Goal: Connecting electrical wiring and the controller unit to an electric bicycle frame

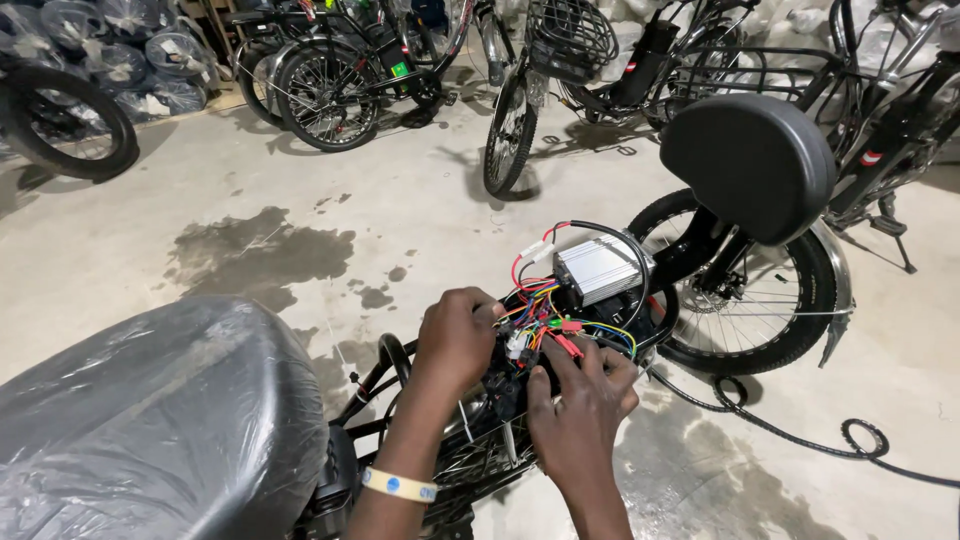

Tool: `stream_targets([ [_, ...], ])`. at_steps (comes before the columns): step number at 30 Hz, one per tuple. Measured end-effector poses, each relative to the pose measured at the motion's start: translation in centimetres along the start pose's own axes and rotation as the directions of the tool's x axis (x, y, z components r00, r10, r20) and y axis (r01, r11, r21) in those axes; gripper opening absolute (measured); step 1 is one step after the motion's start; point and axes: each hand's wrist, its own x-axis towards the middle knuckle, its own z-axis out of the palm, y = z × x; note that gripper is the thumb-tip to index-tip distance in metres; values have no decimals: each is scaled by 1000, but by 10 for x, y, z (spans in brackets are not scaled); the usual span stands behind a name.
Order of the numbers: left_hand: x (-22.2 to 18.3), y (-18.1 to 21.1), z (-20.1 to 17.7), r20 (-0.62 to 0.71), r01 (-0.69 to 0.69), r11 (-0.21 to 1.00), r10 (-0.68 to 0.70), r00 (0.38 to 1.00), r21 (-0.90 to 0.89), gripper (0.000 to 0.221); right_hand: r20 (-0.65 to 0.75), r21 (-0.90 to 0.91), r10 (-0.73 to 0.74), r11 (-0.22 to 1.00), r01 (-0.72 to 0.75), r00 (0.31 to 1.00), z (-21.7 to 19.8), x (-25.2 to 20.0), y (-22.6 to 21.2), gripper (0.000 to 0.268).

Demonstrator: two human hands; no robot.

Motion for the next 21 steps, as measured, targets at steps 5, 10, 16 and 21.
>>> stream_targets([
  [5,-12,-18,17,-64,-61,978,49,997,-202,17,-29,134,64,989,-60,998,5,-2,-1,24],
  [10,-13,-32,30,-24,-185,914,189,982,-362,22,-32,116,117,987,-113,993,8,-2,-5,28],
  [16,-21,-26,23,-119,-98,950,65,991,-296,18,-280,286,0,954,84,960,20,-3,-2,23],
  [21,-31,-29,27,-313,-172,962,100,944,-213,17,-378,214,-16,971,104,926,27,-2,-7,23],
])
